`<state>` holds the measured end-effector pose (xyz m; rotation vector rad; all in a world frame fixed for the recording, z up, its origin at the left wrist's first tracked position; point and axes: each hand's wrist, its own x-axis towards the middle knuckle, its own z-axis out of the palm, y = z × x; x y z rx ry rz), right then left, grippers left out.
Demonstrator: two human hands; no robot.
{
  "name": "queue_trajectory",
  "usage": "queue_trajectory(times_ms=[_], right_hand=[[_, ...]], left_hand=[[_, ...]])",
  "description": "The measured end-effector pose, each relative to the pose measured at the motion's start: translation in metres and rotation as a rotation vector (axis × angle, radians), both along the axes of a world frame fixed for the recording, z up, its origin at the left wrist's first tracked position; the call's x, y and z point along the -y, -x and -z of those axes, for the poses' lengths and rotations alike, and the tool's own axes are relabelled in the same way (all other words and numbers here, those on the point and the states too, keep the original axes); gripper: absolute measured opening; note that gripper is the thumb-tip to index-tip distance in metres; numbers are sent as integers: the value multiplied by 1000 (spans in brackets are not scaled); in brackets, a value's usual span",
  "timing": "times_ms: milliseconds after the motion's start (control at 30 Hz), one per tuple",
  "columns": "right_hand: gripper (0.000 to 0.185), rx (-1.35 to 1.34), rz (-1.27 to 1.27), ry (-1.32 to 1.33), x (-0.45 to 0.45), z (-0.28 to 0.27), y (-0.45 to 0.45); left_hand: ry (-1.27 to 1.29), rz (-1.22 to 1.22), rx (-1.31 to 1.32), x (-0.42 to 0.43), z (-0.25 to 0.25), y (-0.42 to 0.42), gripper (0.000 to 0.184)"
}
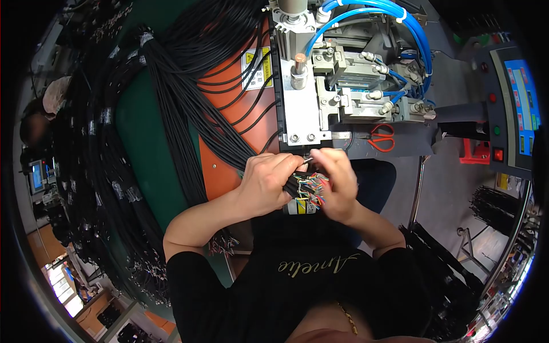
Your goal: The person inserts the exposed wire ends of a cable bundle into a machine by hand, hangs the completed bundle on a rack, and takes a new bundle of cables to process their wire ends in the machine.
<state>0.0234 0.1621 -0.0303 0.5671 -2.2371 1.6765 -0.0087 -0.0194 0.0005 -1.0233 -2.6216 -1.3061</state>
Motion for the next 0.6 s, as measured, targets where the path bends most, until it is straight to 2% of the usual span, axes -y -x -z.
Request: queue_trajectory(times_ms=[33,100,133,167,233,333,400,467,500,533,600], right_hand=[[34,238,-20,170,-2,-2,-1],[23,483,-207,587,-9,7,10],[21,576,-282,682,-12,8,12],[21,575,-282,683,-13,6,13],[21,700,-372,736,-16,5,15],[21,794,-449,783,-20,2,19],[21,779,-444,776,-18,3,20],[20,765,-439,768,-17,1,20],[20,685,-398,675,-17,-2,20],[19,604,-357,583,-17,-4,20],[18,570,-332,558,-16,-4,21]], left_hand=[[38,12,-9,0,-1,0,27],[15,31,35,0,1,1,26],[-8,49,75,1,1,3,26],[-6,49,74,3,1,5,26],[-60,86,251,5,-1,8,28],[-123,125,411,11,-10,14,17],[-187,161,582,13,-12,18,9],[-255,161,647,13,-13,19,9],[-324,161,710,13,-13,19,9],[-324,160,711,13,-13,18,9],[-303,156,702,12,-13,19,8]])
